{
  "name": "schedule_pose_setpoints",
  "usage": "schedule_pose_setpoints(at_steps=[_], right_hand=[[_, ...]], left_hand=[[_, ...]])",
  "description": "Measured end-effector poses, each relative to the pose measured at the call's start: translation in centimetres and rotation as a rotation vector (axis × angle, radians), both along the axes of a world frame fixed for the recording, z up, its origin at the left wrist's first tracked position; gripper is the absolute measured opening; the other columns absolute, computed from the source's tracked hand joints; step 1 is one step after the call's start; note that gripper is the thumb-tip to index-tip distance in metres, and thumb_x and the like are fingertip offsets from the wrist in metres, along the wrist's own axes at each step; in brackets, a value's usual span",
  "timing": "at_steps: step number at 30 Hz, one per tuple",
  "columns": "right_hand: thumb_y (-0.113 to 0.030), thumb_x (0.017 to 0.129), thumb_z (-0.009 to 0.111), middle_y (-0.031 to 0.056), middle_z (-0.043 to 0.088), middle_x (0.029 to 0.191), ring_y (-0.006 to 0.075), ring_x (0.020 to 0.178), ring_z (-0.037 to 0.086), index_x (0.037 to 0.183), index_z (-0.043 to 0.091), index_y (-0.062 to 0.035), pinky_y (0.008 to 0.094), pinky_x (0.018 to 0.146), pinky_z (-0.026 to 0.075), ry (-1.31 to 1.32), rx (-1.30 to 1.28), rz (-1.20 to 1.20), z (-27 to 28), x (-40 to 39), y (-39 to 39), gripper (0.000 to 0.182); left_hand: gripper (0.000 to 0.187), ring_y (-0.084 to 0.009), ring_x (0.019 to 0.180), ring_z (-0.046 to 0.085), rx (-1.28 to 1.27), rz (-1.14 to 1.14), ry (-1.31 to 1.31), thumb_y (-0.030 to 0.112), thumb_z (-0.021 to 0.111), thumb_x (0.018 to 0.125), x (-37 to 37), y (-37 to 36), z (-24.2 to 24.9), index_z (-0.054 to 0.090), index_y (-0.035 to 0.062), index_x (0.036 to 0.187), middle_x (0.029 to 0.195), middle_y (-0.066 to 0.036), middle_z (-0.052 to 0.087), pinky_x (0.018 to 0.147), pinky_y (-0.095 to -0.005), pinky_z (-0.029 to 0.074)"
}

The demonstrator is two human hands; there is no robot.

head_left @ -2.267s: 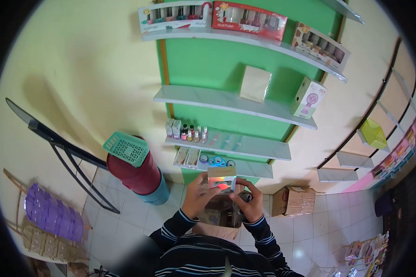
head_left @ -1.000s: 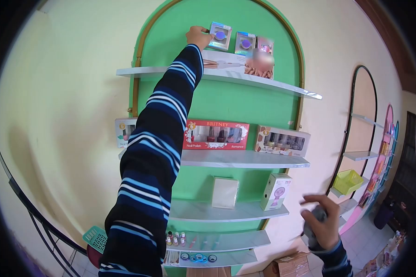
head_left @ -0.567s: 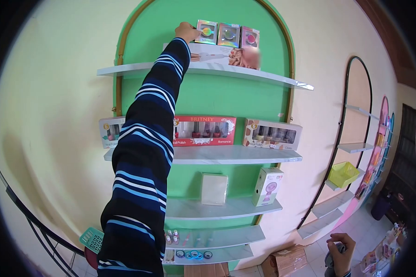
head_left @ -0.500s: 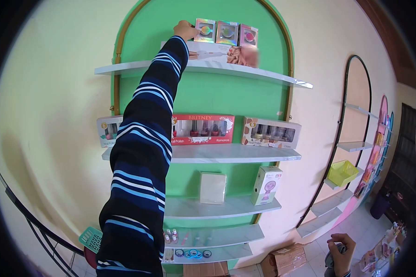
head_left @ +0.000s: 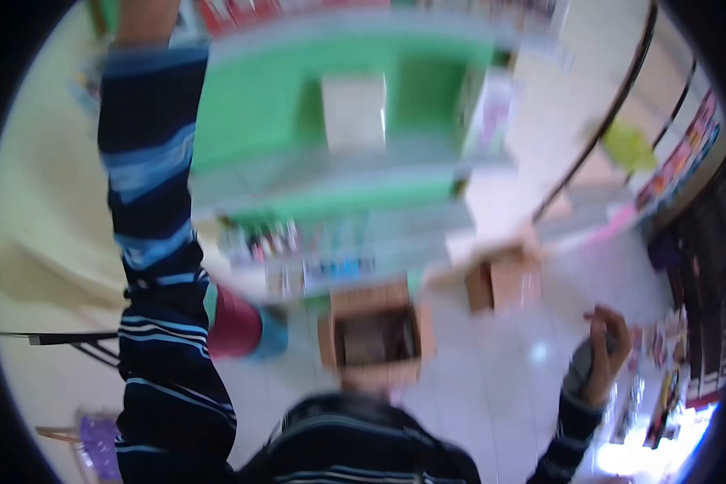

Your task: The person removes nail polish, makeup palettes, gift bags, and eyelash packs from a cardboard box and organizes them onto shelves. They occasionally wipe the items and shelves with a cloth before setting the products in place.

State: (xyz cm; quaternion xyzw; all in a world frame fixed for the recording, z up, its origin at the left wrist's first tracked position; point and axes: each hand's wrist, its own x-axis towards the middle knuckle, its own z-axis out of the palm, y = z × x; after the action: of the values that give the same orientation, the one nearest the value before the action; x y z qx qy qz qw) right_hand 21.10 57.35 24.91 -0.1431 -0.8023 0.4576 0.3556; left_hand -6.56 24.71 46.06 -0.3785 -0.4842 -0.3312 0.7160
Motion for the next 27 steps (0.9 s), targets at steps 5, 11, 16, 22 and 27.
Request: schedule_pose_setpoints(at_steps=[5, 11, 16, 22, 27], right_hand=[[-0.003, 0.071, 0.057, 0.0053, 0.060, 0.076, 0.0093, 0.068, 0.051, 0.083, 0.060, 0.0011, 0.0209, 0.063, 0.038, -0.280, -0.108, -0.033, -9.5, 0.4, 0.1, 0.013], [-0.002, 0.073, 0.056, 0.0098, 0.060, 0.074, 0.0151, 0.071, 0.057, 0.085, 0.058, 0.0048, 0.0227, 0.065, 0.041, -0.268, -0.477, -0.028, -14.4, 0.3, -0.9, 0.014], [-0.004, 0.074, 0.056, 0.0097, 0.060, 0.074, 0.0129, 0.069, 0.056, 0.088, 0.058, 0.0041, 0.0213, 0.065, 0.041, -0.482, -0.634, -0.002, -23.1, 1.2, -3.8, 0.015], [0.000, 0.072, 0.055, 0.0080, 0.060, 0.067, 0.0138, 0.061, 0.056, 0.081, 0.059, 0.0022, 0.0239, 0.059, 0.043, -0.815, -0.574, -0.195, -44.6, 13.9, -6.9, 0.010], [-0.002, 0.064, 0.059, 0.0083, 0.059, 0.062, 0.0144, 0.056, 0.055, 0.074, 0.060, 0.0009, 0.0251, 0.053, 0.045, -1.226, -0.747, -0.462, -53.9, 27.4, -10.6, 0.011]], left_hand=[[0.044, -0.0353, 0.106, 0.045, -0.326, 0.082, -0.756, 0.007, 0.059, 0.072, 7.6, 4.6, -27.7, 0.044, 0.0000, 0.112, 0.111, -0.020, 0.048, 0.096, -0.0467, 0.025], [0.039, -0.0336, 0.112, 0.039, -0.503, -0.146, -1.268, 0.010, 0.053, 0.077, 12.9, 6.7, -38.4, 0.042, 0.0020, 0.113, 0.112, -0.016, 0.047, 0.096, -0.0475, 0.024], [0.040, -0.0335, 0.108, 0.041, -0.620, -0.204, -1.531, 0.009, 0.051, 0.074, 17.7, 6.6, -52.0, 0.041, 0.0030, 0.113, 0.107, -0.017, 0.047, 0.093, -0.0431, 0.029], [0.038, -0.0315, 0.089, 0.048, -0.734, -0.011, -1.974, 0.003, 0.052, 0.069, 20.9, 3.0, -74.2, 0.043, 0.0052, 0.105, 0.092, -0.014, 0.051, 0.078, -0.0388, 0.039], [0.038, -0.0304, 0.089, 0.048, -0.967, 0.229, -2.148, 0.008, 0.055, 0.067, 18.2, 1.6, -89.9, 0.043, 0.0081, 0.104, 0.091, -0.012, 0.051, 0.074, -0.0406, 0.044]])
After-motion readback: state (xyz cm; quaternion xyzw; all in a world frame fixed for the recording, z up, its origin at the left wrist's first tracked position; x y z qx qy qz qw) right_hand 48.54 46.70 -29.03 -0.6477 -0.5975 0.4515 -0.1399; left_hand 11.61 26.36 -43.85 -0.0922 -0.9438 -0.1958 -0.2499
